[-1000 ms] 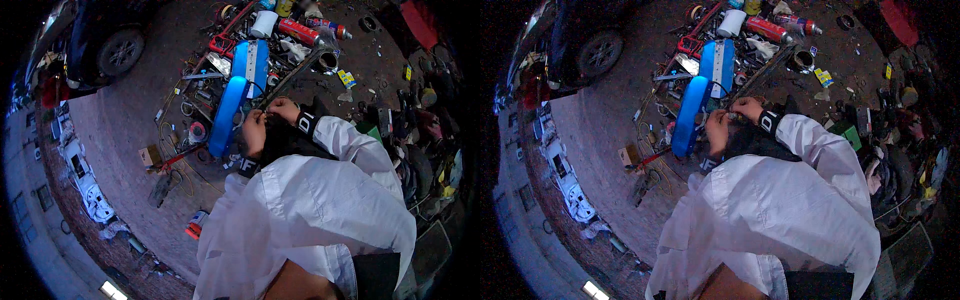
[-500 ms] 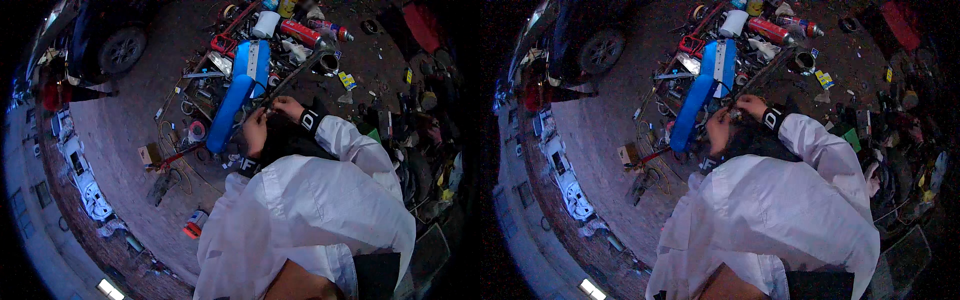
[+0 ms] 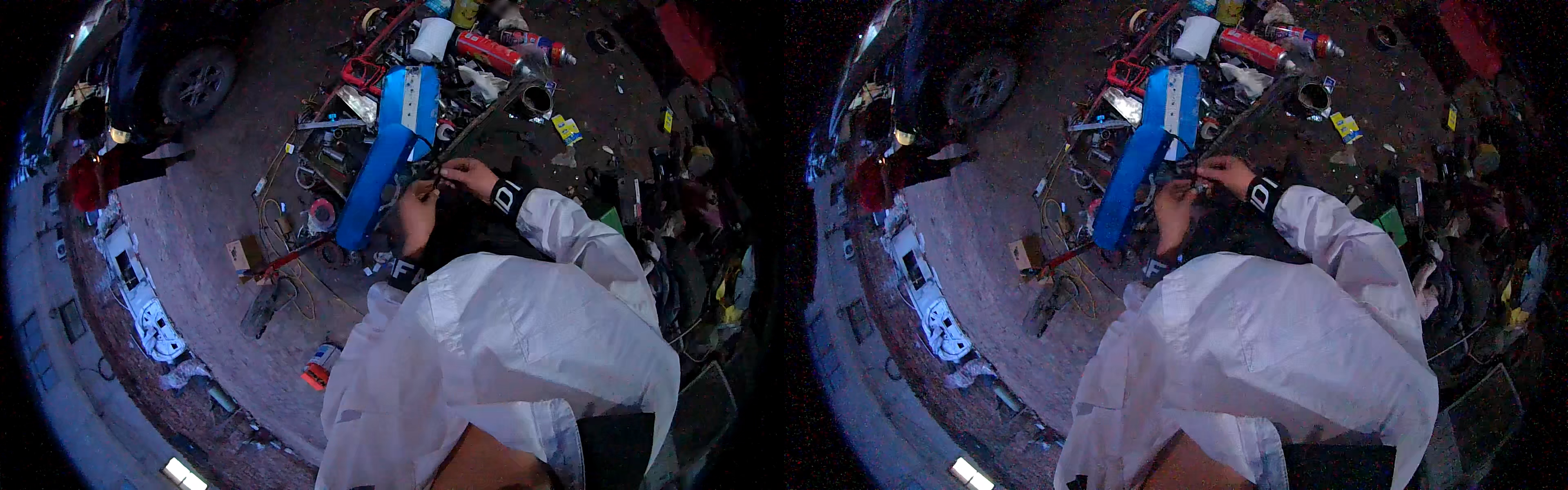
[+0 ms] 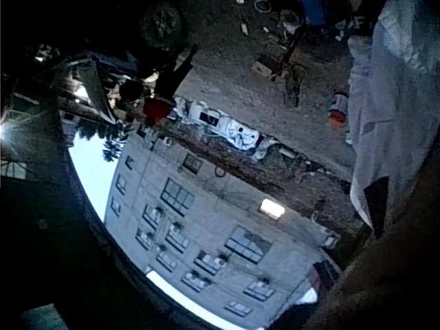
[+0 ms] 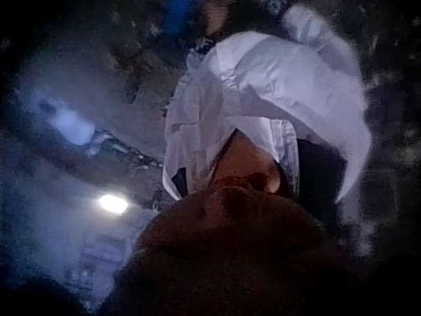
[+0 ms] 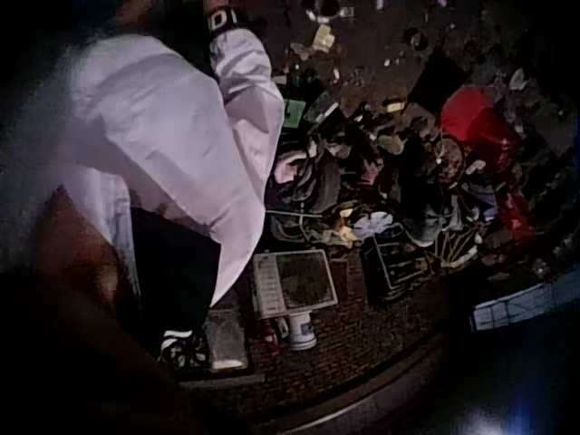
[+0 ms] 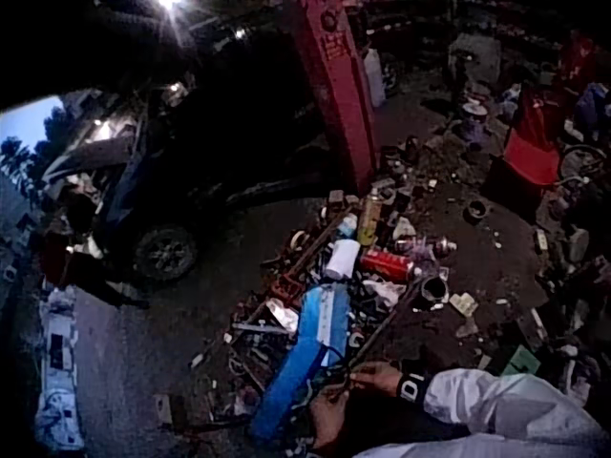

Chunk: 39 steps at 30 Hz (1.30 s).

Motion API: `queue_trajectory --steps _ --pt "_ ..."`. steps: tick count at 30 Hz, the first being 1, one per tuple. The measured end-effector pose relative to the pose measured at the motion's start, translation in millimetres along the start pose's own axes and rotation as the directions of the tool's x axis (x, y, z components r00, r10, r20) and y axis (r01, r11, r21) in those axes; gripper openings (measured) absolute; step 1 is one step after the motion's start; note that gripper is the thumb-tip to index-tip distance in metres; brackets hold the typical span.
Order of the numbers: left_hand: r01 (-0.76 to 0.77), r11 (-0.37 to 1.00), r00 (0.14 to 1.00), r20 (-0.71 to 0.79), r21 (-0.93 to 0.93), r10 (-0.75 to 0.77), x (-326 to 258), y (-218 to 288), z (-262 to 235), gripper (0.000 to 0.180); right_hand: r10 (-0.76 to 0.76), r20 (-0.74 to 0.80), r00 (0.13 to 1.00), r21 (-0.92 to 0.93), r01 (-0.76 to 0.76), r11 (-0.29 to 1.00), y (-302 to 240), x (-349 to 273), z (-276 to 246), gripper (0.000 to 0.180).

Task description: The person holds a blue plastic housing and repeatedly twists and adjusts small wires and connectors inside it. The hands manipulate the wires and components within the housing, occasionally repositioning the housing to access different areas.

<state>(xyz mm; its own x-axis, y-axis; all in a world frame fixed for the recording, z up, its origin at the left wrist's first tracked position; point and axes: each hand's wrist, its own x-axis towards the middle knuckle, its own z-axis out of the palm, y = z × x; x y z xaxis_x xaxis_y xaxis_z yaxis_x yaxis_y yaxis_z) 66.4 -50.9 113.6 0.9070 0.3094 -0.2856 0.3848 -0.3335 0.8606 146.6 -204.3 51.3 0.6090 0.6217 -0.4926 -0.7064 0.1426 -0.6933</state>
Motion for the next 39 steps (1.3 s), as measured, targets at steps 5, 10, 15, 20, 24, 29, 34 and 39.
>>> queue_trajectory --steps 5,10,15,20,24,29,34,39 --pt "0.038 0.997 0.999 0.009 0.066 -0.038 -2.7 9.4 4.5 0.020 -0.036 0.041 0.999 0.008 0.035 0.999 -1.4 4.2 -0.1 0.017" --pt "-0.047 0.984 0.997 -0.047 0.174 0.055 -3.7 -0.6 15.0 0.022 0.017 -0.032 0.999 0.002 -0.017 1.000 10.7 12.8 -1.6 0.017" --pt "-0.076 0.994 0.996 -0.032 0.083 0.078 -0.8 -8.7 12.2 0.022 0.080 -0.103 0.991 0.024 -0.078 0.997 -1.9 8.6 5.1 0.023" --pt "-0.028 0.998 1.000 -0.006 0.055 0.028 -3.7 13.1 1.5 0.021 0.195 0.085 0.977 0.195 -0.208 0.958 2.0 14.8 -6.2 0.016" --pt "-0.031 0.999 0.999 -0.018 0.025 0.031 -4.2 -22.2 5.2 0.020 0.226 0.048 0.973 0.267 -0.231 0.936 -5.2 14.2 2.8 0.019" --pt "0.044 0.999 0.999 0.002 -0.006 -0.044 -4.7 -38.7 1.2 0.019 0.181 0.112 0.977 0.233 -0.203 0.951 -5.3 12.4 1.6 0.026" --pt "0.118 0.972 0.993 0.010 -0.205 -0.118 -6.2 -24.6 0.8 0.017 0.133 0.253 0.958 0.208 -0.188 0.960 6.5 18.7 -11.7 0.022" --pt "0.157 0.935 0.985 -0.016 -0.319 -0.171 -6.4 -20.2 3.3 0.016 0.197 0.206 0.958 0.266 -0.249 0.931 -12.6 6.1 2.8 0.019"
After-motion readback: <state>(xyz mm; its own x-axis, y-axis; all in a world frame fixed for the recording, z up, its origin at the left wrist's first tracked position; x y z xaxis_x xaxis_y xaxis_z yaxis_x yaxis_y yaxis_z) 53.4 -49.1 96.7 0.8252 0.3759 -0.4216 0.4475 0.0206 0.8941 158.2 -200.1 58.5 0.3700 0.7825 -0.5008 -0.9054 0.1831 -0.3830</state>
